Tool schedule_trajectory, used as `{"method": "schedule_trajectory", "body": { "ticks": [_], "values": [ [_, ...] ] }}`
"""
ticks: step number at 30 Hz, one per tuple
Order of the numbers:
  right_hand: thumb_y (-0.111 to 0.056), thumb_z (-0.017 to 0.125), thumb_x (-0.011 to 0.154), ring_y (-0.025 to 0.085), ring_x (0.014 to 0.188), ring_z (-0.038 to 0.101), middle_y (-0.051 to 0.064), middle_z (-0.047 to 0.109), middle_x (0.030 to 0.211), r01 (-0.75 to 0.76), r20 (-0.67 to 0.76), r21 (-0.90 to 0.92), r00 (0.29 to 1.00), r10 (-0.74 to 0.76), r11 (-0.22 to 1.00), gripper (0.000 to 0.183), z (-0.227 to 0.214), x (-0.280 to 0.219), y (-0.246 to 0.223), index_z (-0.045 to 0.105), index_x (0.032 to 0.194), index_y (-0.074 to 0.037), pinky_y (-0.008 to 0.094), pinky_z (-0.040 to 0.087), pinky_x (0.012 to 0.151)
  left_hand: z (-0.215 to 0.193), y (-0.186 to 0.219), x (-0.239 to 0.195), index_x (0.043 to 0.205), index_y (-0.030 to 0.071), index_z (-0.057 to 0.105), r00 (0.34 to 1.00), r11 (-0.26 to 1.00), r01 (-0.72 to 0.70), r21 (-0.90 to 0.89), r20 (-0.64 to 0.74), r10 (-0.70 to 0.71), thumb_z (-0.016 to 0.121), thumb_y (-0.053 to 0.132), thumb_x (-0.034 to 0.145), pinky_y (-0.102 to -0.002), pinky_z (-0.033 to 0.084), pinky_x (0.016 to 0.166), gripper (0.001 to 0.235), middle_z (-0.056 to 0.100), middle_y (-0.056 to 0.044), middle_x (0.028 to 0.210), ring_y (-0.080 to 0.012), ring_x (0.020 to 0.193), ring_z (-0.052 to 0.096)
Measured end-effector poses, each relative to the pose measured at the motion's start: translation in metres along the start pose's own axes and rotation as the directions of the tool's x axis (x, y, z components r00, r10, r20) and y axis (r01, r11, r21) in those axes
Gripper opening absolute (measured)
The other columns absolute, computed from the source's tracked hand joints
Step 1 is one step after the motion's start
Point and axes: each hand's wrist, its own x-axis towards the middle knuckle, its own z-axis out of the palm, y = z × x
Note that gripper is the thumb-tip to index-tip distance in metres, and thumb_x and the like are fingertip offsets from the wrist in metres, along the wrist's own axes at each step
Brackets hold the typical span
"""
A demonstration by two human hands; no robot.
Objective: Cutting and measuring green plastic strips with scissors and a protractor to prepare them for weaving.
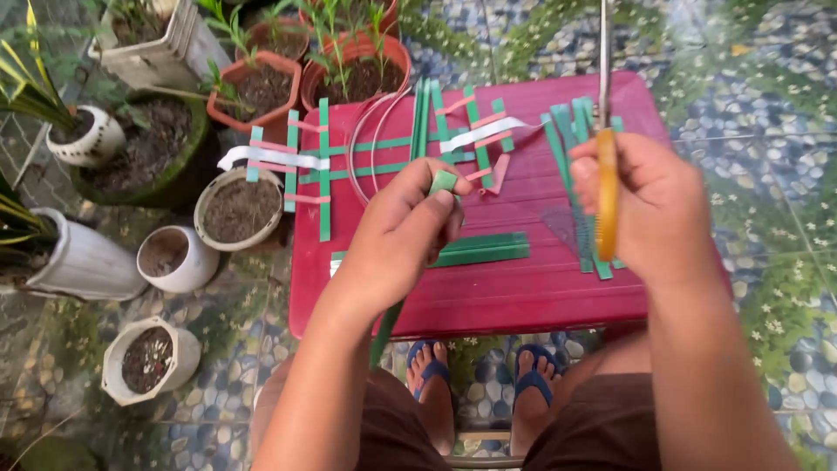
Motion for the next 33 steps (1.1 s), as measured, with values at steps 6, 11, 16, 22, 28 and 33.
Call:
{"method": "schedule_trajectory", "body": {
  "ticks": [6, 11, 16, 22, 28, 33],
  "values": [
    [-0.009, 0.049, 0.094, 0.021, 0.096, 0.049, 0.010, 0.045, 0.108, 0.236, -0.038, -0.175, 0.968, -0.246, 0.956, 0.007, 0.006, 0.018, 0.022, 0.053, 0.098, -0.004, 0.030, 0.047, 0.077, -0.014, -0.024, 0.011, 0.102, 0.003, 0.058, 1.000, 0.962, 0.027, -0.273, 0.000, -0.028, 0.043, 0.019, 0.089, -0.020, 0.042, 0.042, 0.025, 0.061, -0.004, 0.074, -0.0082, 0.052, 0.052],
    [-0.020, 0.041, 0.091, 0.034, 0.086, 0.065, 0.021, 0.053, 0.115, 0.065, 0.048, 0.177, 0.996, -0.075, 0.982, 0.018, 0.021, 0.021, 0.012, 0.039, 0.100, -0.004, 0.040, 0.054, 0.084, -0.013, -0.032, 0.017, 0.089, 0.005, 0.057, 1.000, 0.970, -0.020, -0.242, -0.001, 0.021, 0.042, 0.026, 0.088, -0.021, 0.040, 0.049, 0.025, 0.067, -0.007, 0.090, -0.0091, 0.046, 0.050],
    [0.000, 0.050, 0.087, 0.025, 0.089, 0.065, 0.016, 0.056, 0.091, 0.034, 0.145, 0.084, 0.988, -0.046, 0.996, 0.011, 0.025, 0.023, 0.028, 0.040, 0.091, -0.003, 0.032, 0.054, 0.074, -0.017, -0.026, 0.013, 0.088, 0.012, 0.044, 0.998, 0.989, 0.038, -0.145, -0.046, -0.045, 0.041, 0.029, 0.087, -0.023, 0.040, 0.043, 0.017, 0.064, -0.002, 0.066, -0.0103, 0.041, 0.047],
    [-0.010, 0.067, 0.078, 0.011, 0.052, 0.034, 0.002, 0.047, 0.066, -0.194, -0.036, -0.233, 0.981, 0.191, 0.953, 0.020, 0.027, 0.017, 0.016, 0.048, 0.085, -0.006, 0.025, 0.027, 0.044, -0.017, -0.023, 0.009, 0.077, 0.011, 0.051, 0.986, 0.973, 0.079, -0.217, -0.125, -0.109, 0.050, 0.021, 0.085, -0.022, 0.048, 0.047, 0.013, 0.066, -0.004, 0.067, -0.0107, 0.045, 0.054],
    [-0.011, 0.055, 0.081, 0.005, 0.057, 0.059, -0.001, 0.060, 0.061, -0.485, 0.416, 0.747, 0.874, 0.251, 0.455, 0.009, 0.019, 0.038, 0.097, 0.062, 0.079, -0.007, 0.022, 0.049, 0.072, -0.016, -0.027, 0.009, 0.077, 0.009, 0.054, 0.989, 0.966, 0.025, -0.257, -0.137, -0.062, 0.051, 0.020, 0.085, -0.021, 0.047, 0.046, 0.014, 0.064, -0.005, 0.064, -0.0111, 0.045, 0.054],
    [-0.014, 0.055, 0.082, 0.015, 0.071, 0.062, 0.000, 0.064, 0.068, -0.580, 0.587, 0.772, 0.808, 0.057, 0.261, 0.011, 0.023, 0.038, 0.110, 0.059, 0.085, -0.004, 0.021, 0.048, 0.075, -0.013, -0.023, 0.007, 0.082, 0.006, 0.060, 0.988, 0.965, -0.004, -0.261, -0.151, -0.036, 0.049, 0.023, 0.085, -0.020, 0.047, 0.044, 0.020, 0.063, -0.005, 0.063, -0.0110, 0.043, 0.053]
  ]
}}
